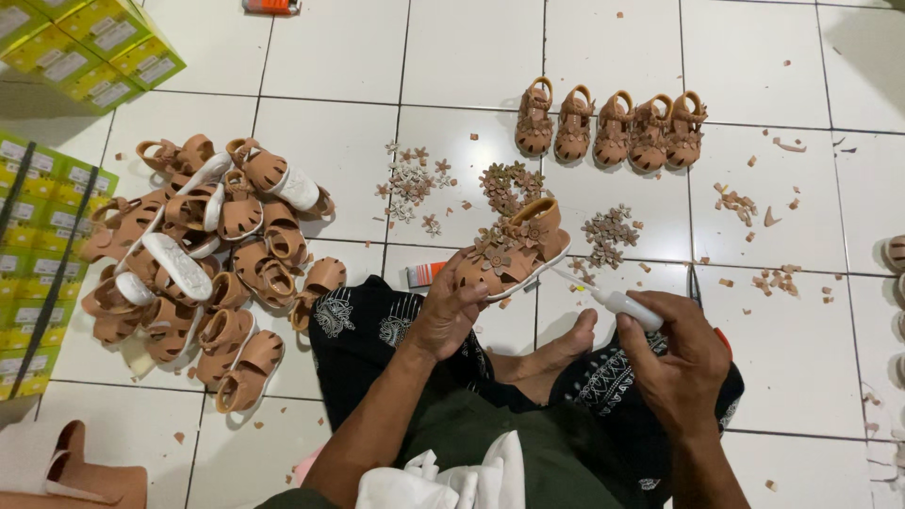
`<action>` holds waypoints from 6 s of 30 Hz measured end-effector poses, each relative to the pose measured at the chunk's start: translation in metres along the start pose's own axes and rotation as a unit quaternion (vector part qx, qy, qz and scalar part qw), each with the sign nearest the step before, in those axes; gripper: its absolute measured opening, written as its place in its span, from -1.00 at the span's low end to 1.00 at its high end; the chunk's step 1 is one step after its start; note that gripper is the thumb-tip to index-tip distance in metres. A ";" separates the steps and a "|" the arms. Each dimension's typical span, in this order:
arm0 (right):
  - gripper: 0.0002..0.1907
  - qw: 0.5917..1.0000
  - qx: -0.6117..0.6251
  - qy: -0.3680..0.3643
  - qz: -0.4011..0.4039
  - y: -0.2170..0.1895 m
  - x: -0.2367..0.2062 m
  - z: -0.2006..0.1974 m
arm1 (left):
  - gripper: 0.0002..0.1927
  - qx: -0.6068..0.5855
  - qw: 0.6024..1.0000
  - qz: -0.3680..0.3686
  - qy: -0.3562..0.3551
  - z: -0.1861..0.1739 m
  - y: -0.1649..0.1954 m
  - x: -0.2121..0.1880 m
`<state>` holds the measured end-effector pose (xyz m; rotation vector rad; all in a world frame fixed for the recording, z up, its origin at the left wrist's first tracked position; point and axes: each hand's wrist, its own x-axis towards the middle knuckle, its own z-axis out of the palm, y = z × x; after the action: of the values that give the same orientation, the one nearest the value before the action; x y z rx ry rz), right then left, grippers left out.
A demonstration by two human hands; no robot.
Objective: The person sits on a tiled floor and decorates small brown sandals by applying glue and attaching small flower-shaped embellishments. They handle the sandals one at a time, pick up decorations from piles on the floor, and place the finished shoes in a row.
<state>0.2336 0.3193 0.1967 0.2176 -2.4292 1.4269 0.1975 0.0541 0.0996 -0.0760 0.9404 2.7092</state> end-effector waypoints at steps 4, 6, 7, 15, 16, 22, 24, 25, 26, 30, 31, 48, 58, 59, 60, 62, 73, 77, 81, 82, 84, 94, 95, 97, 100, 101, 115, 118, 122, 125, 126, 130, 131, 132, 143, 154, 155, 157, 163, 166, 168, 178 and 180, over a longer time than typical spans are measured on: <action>-0.74 0.997 -0.070 0.000 -0.042 -0.010 0.003 0.007 | -0.10 -0.010 1.000 -0.001 0.016 -0.004 0.001 -0.004; -0.75 0.994 -0.088 -0.003 -0.064 -0.013 0.003 0.009 | -0.09 -0.006 1.000 -0.004 0.020 -0.006 0.002 -0.006; -0.75 0.992 -0.097 -0.004 -0.075 -0.014 0.004 0.011 | -0.09 -0.007 1.000 -0.002 0.015 -0.007 0.002 -0.006; -0.76 0.987 -0.135 -0.019 -0.091 -0.016 0.007 0.018 | -0.07 -0.001 1.000 0.004 0.002 -0.009 0.006 -0.006; -0.76 0.986 -0.136 -0.023 -0.090 -0.017 0.008 0.019 | -0.07 -0.003 1.000 0.001 0.006 -0.010 0.007 -0.006; -0.76 0.983 -0.153 -0.018 -0.094 -0.020 0.009 0.024 | -0.09 -0.022 1.000 -0.009 0.016 -0.012 0.009 -0.005; -0.75 0.984 -0.149 -0.018 -0.098 -0.021 0.009 0.026 | -0.10 -0.021 1.000 -0.011 0.021 -0.014 0.008 -0.005; -0.75 0.984 -0.147 -0.017 -0.100 -0.021 0.009 0.026 | -0.11 -0.019 1.000 -0.011 0.020 -0.015 0.007 -0.005; -0.75 0.983 -0.154 -0.018 -0.094 -0.021 0.008 0.027 | -0.11 -0.017 1.000 -0.010 0.019 -0.015 0.007 -0.006; -0.75 0.982 -0.170 -0.020 -0.084 -0.020 0.010 0.030 | -0.12 -0.014 1.000 -0.007 0.022 -0.018 0.006 -0.003; -0.76 0.981 -0.172 -0.020 -0.085 -0.020 0.010 0.031 | -0.12 -0.013 1.000 -0.009 0.023 -0.018 0.006 -0.002; -0.73 0.979 -0.175 -0.005 -0.103 -0.019 0.020 0.037 | -0.12 0.004 0.999 -0.009 0.031 -0.019 0.007 0.011; -0.75 0.980 -0.175 -0.009 -0.097 -0.019 0.023 0.035 | -0.12 0.005 1.000 -0.007 0.028 -0.016 0.008 0.013; -0.74 0.980 -0.174 -0.010 -0.093 -0.019 0.023 0.035 | -0.12 0.006 1.000 -0.010 0.028 -0.016 0.008 0.014; -0.74 0.981 -0.173 -0.011 -0.090 -0.019 0.023 0.035 | -0.12 0.006 0.999 -0.012 0.029 -0.017 0.007 0.014; -0.74 0.980 -0.177 -0.012 -0.086 -0.020 0.023 0.035 | -0.12 0.005 1.000 -0.009 0.029 -0.018 0.005 0.014; -0.75 0.977 -0.188 -0.005 -0.100 -0.022 0.024 0.037 | -0.10 0.010 0.999 -0.012 0.030 -0.020 0.003 0.016; -0.75 0.977 -0.192 -0.008 -0.097 -0.017 0.022 0.035 | -0.10 0.009 0.999 -0.014 0.037 -0.019 0.004 0.016; -0.75 0.975 -0.201 -0.008 -0.096 -0.011 0.021 0.035 | -0.11 0.006 0.999 -0.014 0.035 -0.021 0.002 0.016; -0.75 0.974 -0.202 -0.004 -0.101 -0.010 0.020 0.035 | -0.11 0.005 0.999 -0.014 0.037 -0.022 0.001 0.016; -0.74 0.977 -0.190 -0.010 -0.100 -0.009 0.019 0.036 | -0.12 0.005 0.999 -0.017 0.040 -0.024 -0.001 0.016; -0.71 0.980 -0.187 -0.011 -0.070 -0.011 0.013 0.037 | -0.12 -0.003 0.999 -0.014 0.033 -0.031 -0.008 0.014; -0.72 0.979 -0.191 -0.010 -0.075 -0.010 0.012 0.037 | -0.12 -0.004 0.999 -0.013 0.032 -0.033 -0.009 0.013; -0.73 0.976 -0.199 -0.007 -0.083 -0.010 0.010 0.038 | -0.11 -0.005 0.999 -0.011 0.030 -0.034 -0.012 0.012; -0.73 0.976 -0.206 -0.006 -0.073 -0.007 0.008 0.038 | -0.10 -0.008 0.999 -0.011 0.036 -0.036 -0.013 0.013; -0.73 0.978 -0.196 -0.002 -0.076 -0.006 0.008 0.038 | -0.10 -0.009 0.999 -0.013 0.040 -0.036 -0.013 0.013; -0.74 0.974 -0.207 0.001 -0.090 -0.001 0.010 0.038 | -0.12 -0.008 0.999 -0.012 0.029 -0.031 -0.011 0.016; -0.73 0.983 -0.175 -0.009 -0.059 0.000 0.011 0.036 | -0.12 -0.008 0.999 -0.012 0.042 -0.031 -0.012 0.016; -0.74 0.977 -0.194 -0.004 -0.087 0.004 0.012 0.036 | -0.11 -0.002 0.999 -0.015 0.041 -0.030 -0.013 0.020; -0.74 0.976 -0.198 -0.002 -0.093 0.005 0.014 0.035 | -0.09 -0.004 0.999 -0.013 0.045 -0.030 -0.014 0.022; -0.75 0.979 -0.191 -0.009 -0.078 0.005 0.014 0.034 | -0.09 -0.005 0.999 -0.014 0.050 -0.029 -0.014 0.022; -0.76 0.980 -0.186 -0.008 -0.063 0.003 0.016 0.032 | -0.08 -0.002 0.999 -0.010 0.044 -0.028 -0.015 0.024; -0.75 0.982 -0.178 -0.010 -0.061 0.003 0.016 0.031 | -0.07 0.001 0.999 -0.014 0.047 -0.028 -0.016 0.025; -0.74 0.984 -0.169 -0.012 -0.058 0.002 0.017 0.031 | -0.07 0.004 0.999 -0.018 0.050 -0.027 -0.016 0.025; -0.75 0.979 -0.187 -0.009 -0.081 0.004 0.017 0.033 | -0.05 0.014 0.999 -0.025 0.042 -0.028 -0.016 0.025; -0.75 0.975 -0.202 -0.004 -0.090 0.009 0.018 0.033 | -0.03 0.015 0.998 -0.025 0.051 -0.030 -0.019 0.026; -0.74 0.975 -0.201 -0.003 -0.091 0.009 0.018 0.033 | -0.03 0.015 0.998 -0.024 0.052 -0.029 -0.019 0.026; -0.73 0.976 -0.199 -0.003 -0.092 0.009 0.018 0.032 | -0.03 0.013 0.998 -0.020 0.052 -0.028 -0.018 0.027; -0.75 0.977 -0.199 -0.024 -0.077 0.008 0.019 0.029 | -0.04 0.012 0.998 -0.032 0.058 -0.023 -0.016 0.029; -0.75 0.984 -0.167 -0.021 -0.056 0.009 0.022 0.030 | -0.04 0.024 0.997 -0.036 0.058 -0.023 -0.018 0.030; -0.75 0.983 -0.172 -0.015 -0.066 0.009 0.023 0.030 | -0.05 0.014 0.998 -0.032 0.056 -0.025 -0.019 0.032; -0.79 0.987 -0.158 -0.015 -0.021 0.025 0.025 0.032 | -0.12 -0.010 0.999 -0.005 0.046 -0.028 -0.014 0.041; -0.77 0.999 0.014 0.020 0.024 0.044 0.029 0.036 | -0.14 -0.011 0.999 -0.003 0.042 -0.031 -0.009 0.046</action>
<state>0.1875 0.3103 0.1545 0.1353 -2.3993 1.4712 0.1540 0.0524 0.0636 -0.1972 0.9323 2.7303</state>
